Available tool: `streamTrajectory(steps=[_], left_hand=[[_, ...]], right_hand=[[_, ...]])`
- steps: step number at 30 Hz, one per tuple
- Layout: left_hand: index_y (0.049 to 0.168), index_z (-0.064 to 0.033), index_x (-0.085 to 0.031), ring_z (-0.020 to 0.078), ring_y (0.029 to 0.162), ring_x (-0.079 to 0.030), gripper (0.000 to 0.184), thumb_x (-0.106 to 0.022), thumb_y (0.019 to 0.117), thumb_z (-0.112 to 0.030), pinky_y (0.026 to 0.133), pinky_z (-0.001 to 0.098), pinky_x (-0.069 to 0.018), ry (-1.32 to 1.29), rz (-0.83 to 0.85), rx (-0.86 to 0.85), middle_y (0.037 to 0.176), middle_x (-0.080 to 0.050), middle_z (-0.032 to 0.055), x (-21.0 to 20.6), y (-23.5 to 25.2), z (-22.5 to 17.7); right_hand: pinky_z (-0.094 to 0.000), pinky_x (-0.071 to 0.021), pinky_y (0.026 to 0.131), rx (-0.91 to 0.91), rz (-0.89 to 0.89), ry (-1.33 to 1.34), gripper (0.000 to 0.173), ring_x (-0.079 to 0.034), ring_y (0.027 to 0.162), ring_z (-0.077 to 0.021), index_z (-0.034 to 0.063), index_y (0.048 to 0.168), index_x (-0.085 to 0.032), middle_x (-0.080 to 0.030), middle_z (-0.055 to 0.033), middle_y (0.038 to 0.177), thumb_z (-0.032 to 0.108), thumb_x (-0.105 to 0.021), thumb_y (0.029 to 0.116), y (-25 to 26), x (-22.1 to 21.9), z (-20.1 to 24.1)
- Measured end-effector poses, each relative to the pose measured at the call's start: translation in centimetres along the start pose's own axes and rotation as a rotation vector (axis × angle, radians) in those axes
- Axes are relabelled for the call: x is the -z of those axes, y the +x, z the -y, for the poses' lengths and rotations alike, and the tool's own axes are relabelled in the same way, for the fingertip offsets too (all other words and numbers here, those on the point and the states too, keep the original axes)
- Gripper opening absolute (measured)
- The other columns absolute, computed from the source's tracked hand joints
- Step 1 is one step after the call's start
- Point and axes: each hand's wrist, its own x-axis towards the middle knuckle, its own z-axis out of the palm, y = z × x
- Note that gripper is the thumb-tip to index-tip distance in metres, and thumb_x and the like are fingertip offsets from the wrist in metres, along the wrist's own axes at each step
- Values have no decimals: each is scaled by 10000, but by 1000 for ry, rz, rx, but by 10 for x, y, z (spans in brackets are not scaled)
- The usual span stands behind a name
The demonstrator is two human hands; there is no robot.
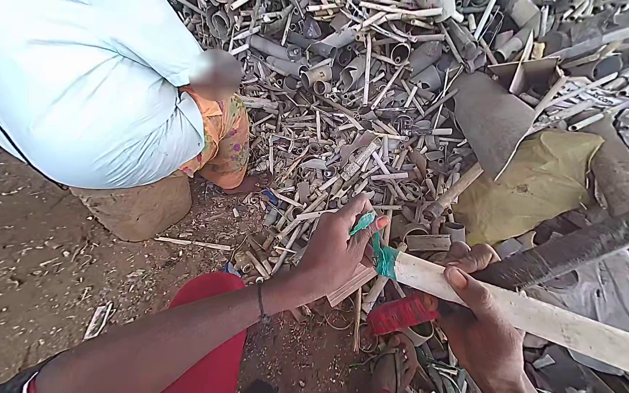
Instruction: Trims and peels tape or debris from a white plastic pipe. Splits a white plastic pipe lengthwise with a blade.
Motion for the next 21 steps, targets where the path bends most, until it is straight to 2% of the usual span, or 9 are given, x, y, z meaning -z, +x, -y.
streamTrajectory(steps=[4, 7, 9, 10, 12, 14, 17, 18, 21], left_hand=[[1101, -28, -538, 86, 613, -702, 189, -517, 1075, -214, 606, 238, -630, -103, -6, 263, 786, -664, 48, 1, 13, -4], [1349, 19, -469, 130, 622, -709, 349, -522, 1073, -188, 610, 264, -635, -293, 1, 396, 858, -666, 95, 0, 17, -6], [1246, -1, -495, 117, 574, -678, 235, -525, 1067, -151, 577, 240, -606, -405, 52, 373, 762, -656, 64, 4, 18, -8], [1161, -25, -520, 95, 560, -650, 150, -515, 1069, -144, 569, 218, -585, -425, 101, 323, 717, -633, 33, 8, 17, -8], [1132, -59, -580, 65, 576, -622, 149, -475, 1084, -153, 578, 196, -564, -442, 224, 248, 707, -611, -5, 18, 17, -7], [1112, -57, -642, 53, 578, -609, 277, -406, 1109, -202, 580, 192, -563, -429, 262, 268, 697, -588, -27, 26, 16, -6], [874, -86, -602, 31, 600, -596, 421, -330, 1126, -284, 602, 183, -546, -134, 255, 293, 701, -575, -44, 37, 16, 4], [882, -84, -619, 27, 647, -603, 397, -377, 1118, -292, 633, 186, -538, 9, 259, 298, 741, -588, -37, 40, 16, 7], [1163, -108, -674, 76, 925, -613, 361, -438, 1091, -371, 825, 286, -508, 399, 330, 157, 1057, -646, 17, 45, 14, 16]], right_hand=[[-222, -594, 487, 64, -68, -94, 218, -641, 566, -55, 194, 894, -620, -637, 41, 844, 279, -817, 857, -2, -4, -3], [-229, -579, 467, -23, -178, -36, 230, -624, 512, -80, 158, 892, -575, -635, 16, 753, 259, -781, 883, -4, -10, -2], [-215, -546, 458, -176, -281, 17, 108, -622, 478, -87, 141, 876, -538, -644, -2, 633, 198, -566, 964, -1, -13, 9], [-199, -526, 455, -245, -324, 27, 206, -614, 465, -75, 155, 840, -557, -637, 0, 585, 197, -436, 1001, 3, -14, 15], [-177, -506, 455, -297, -350, 63, 406, -601, 458, -51, 175, 763, -607, -628, 9, 555, 227, -319, 1044, 8, -6, 24], [-187, -511, 451, -252, -313, 103, 370, -608, 462, -58, 168, 745, -646, -635, -2, 566, 238, -405, 1017, 10, 11, 26], [-199, -519, 448, -200, -269, 101, 219, -620, 471, -69, 167, 770, -673, -657, -13, 597, 256, -584, 949, 11, 28, 26], [-200, -515, 444, -201, -267, 98, 187, -616, 467, -70, 168, 779, -664, -658, -15, 601, 252, -604, 935, 10, 31, 26], [-200, -510, 434, -231, -269, 104, 118, -608, 464, -70, 160, 783, -657, -660, -20, 623, 228, -658, 880, 9, 33, 20]])
